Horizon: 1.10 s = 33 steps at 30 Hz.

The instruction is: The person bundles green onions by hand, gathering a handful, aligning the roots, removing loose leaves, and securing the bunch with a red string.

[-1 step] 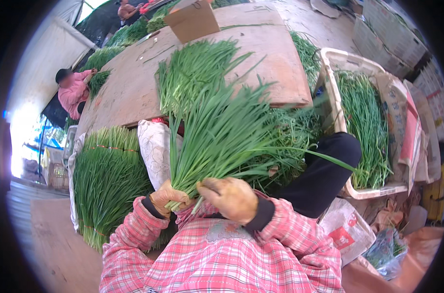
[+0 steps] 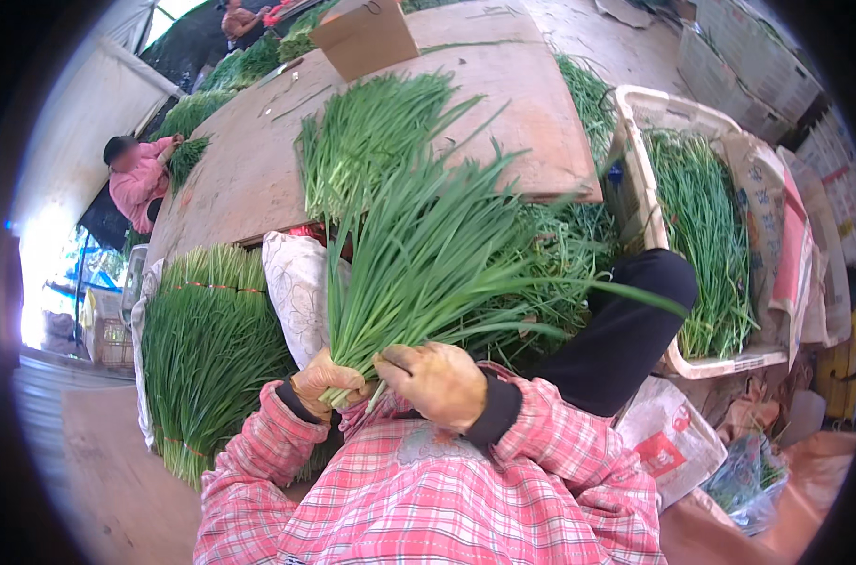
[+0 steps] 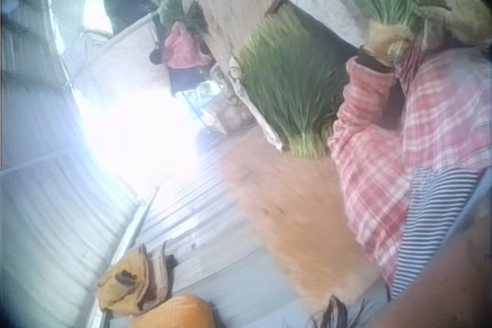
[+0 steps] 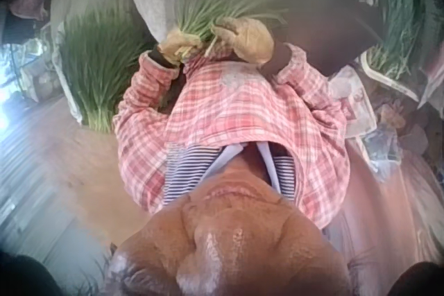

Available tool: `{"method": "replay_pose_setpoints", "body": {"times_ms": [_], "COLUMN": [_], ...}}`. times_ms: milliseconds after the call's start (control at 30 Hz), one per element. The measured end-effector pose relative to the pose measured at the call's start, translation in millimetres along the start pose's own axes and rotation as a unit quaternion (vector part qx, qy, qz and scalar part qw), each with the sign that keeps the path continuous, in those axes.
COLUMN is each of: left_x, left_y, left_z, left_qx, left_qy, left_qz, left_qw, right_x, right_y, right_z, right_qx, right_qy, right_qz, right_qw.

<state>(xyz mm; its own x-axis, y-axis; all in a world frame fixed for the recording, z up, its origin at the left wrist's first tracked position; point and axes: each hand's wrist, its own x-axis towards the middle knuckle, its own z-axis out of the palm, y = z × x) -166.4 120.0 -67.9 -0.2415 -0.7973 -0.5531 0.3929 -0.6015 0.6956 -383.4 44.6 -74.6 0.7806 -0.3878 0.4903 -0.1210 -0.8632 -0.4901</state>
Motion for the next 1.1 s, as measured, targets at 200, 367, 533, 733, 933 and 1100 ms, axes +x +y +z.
{"method": "replay_pose_setpoints", "body": {"times_ms": [200, 367, 533, 733, 933, 1100], "left_x": [9, 20, 16, 9, 55, 75], "left_y": [-12, -16, 15, 62, 105, 108], "left_z": [8, -1, 4, 25, 43, 51], "left_qx": [-0.039, 0.092, 0.142, 0.096, 0.125, 0.108], "left_qy": [-0.008, 0.031, 0.022, -0.033, -0.115, -0.103], "left_qz": [0.026, 0.056, 0.046, 0.08, 0.142, 0.168], "left_qw": [0.999, 0.994, 0.989, 0.992, 0.975, 0.974], "right_x": [2, 15, 11, -37, 26, 19], "right_y": [5, 6, 21, 44, 55, 132], "right_z": [17, 27, 17, -39, -12, -22], "right_qx": [0.056, 0.182, 0.25, 0.525, 0.657, 0.164], "right_qy": [-0.004, -0.049, -0.013, -0.139, 0.149, 0.043], "right_qz": [0.033, 0.063, -0.01, 0.208, 0.277, 0.275], "right_qw": [0.998, 0.98, 0.968, 0.813, 0.685, 0.947]}}
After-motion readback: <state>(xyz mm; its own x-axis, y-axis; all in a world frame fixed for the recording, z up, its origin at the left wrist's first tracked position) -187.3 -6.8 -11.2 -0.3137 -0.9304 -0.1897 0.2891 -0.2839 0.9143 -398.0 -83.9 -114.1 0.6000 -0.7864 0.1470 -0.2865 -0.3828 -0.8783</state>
